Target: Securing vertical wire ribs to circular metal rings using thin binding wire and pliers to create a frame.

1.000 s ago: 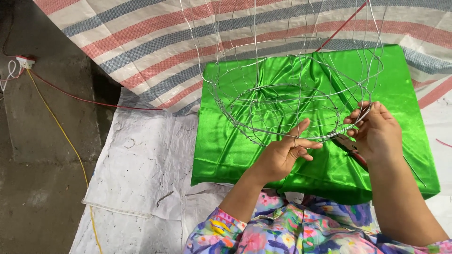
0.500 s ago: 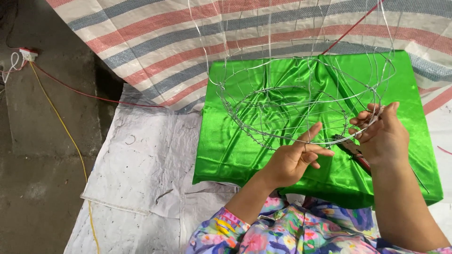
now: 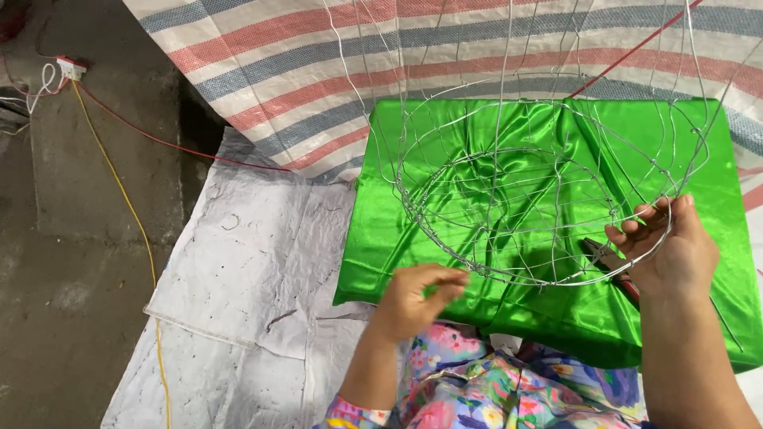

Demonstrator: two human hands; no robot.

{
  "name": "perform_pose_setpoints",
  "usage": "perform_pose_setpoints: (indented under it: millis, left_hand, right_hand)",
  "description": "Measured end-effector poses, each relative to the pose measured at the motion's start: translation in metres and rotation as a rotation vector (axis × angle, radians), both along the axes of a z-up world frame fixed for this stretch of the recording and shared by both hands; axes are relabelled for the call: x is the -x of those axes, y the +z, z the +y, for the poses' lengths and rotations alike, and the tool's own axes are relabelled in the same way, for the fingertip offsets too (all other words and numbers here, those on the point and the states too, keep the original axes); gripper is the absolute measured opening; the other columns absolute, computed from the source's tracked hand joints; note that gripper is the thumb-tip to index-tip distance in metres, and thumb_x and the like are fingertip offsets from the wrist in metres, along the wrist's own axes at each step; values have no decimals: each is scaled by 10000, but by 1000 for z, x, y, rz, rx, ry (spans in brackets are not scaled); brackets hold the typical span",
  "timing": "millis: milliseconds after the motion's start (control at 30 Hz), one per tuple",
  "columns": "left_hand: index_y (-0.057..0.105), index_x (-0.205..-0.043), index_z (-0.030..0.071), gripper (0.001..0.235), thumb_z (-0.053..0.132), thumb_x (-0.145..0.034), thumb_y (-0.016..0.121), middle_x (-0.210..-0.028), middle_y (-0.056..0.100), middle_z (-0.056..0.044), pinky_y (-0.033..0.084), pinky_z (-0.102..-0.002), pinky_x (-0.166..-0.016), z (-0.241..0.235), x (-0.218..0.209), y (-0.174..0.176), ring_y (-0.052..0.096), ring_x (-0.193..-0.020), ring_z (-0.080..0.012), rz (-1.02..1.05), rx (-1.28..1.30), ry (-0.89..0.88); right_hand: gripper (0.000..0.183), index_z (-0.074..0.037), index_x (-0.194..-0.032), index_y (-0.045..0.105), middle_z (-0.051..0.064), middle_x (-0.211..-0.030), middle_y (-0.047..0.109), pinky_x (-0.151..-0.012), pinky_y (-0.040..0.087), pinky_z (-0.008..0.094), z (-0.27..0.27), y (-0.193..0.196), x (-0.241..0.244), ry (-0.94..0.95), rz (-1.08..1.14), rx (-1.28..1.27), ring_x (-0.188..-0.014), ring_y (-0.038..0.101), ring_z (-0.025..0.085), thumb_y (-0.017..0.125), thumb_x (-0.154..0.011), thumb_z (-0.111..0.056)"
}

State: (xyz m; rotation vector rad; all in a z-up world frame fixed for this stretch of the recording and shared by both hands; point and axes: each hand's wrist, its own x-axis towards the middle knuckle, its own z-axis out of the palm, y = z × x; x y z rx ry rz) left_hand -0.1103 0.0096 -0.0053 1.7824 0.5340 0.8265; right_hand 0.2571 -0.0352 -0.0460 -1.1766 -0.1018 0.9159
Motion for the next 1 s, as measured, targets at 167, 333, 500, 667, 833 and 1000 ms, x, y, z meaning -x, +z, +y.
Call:
perform_pose_setpoints:
  millis: [167,333,500,667,833,1000]
  left_hand:
    - [660,-1251,31,335,223,-977,679,-1061,756,-132,657,-337,-869,36,27,-37,749,-986,-212,-130,217,500]
    - [547,-1406,48,562,355,-964,710,-1375,650,-145,561,-413,-1046,39,-1,-41,656,-1267,-295,-183,62,455]
    - [571,-1304,53,392,249,-992,707,-1148,707,-130,621,-417,-979,34,-25,-41,725,-1069,-255,-324,41,406]
    - [623,-1195,70,247,218,-1011,697,-1049,738,-110,650,-394,-920,31,-29,-37,753,-961,-234,-349,-23,353]
    - [660,-1140,94,183,132,-977,733,-1037,755,-119,631,-452,-1052,29,-27,-34,769,-987,-269,-313,-87,282]
    - [539,-1437,103,520,230,-974,740,-1259,710,-119,617,-438,-1009,32,-34,-18,726,-1099,-244,-250,108,-10]
  right_hand:
    - [338,-259,-940,602,-45,-834,631,-774,575,374,2,-6,1,-17,62,8,-685,570,142,471,-1177,-461]
    - [339,-266,-910,620,-29,-816,642,-744,543,365,0,0,6,-63,108,32,-664,555,152,487,-1155,-457]
    - [348,-267,-904,627,-49,-797,623,-764,554,362,3,3,6,-120,112,107,-643,507,152,473,-1137,-474]
    - [312,-277,-938,638,-67,-822,624,-815,596,383,-1,3,7,-129,104,80,-658,537,134,500,-1126,-484]
    - [306,-276,-943,630,-81,-808,608,-845,613,384,2,0,0,-156,80,121,-646,519,120,490,-1140,-464]
    - [322,-264,-936,625,-73,-823,630,-867,636,407,5,-3,-8,-81,58,32,-655,576,130,485,-1167,-439]
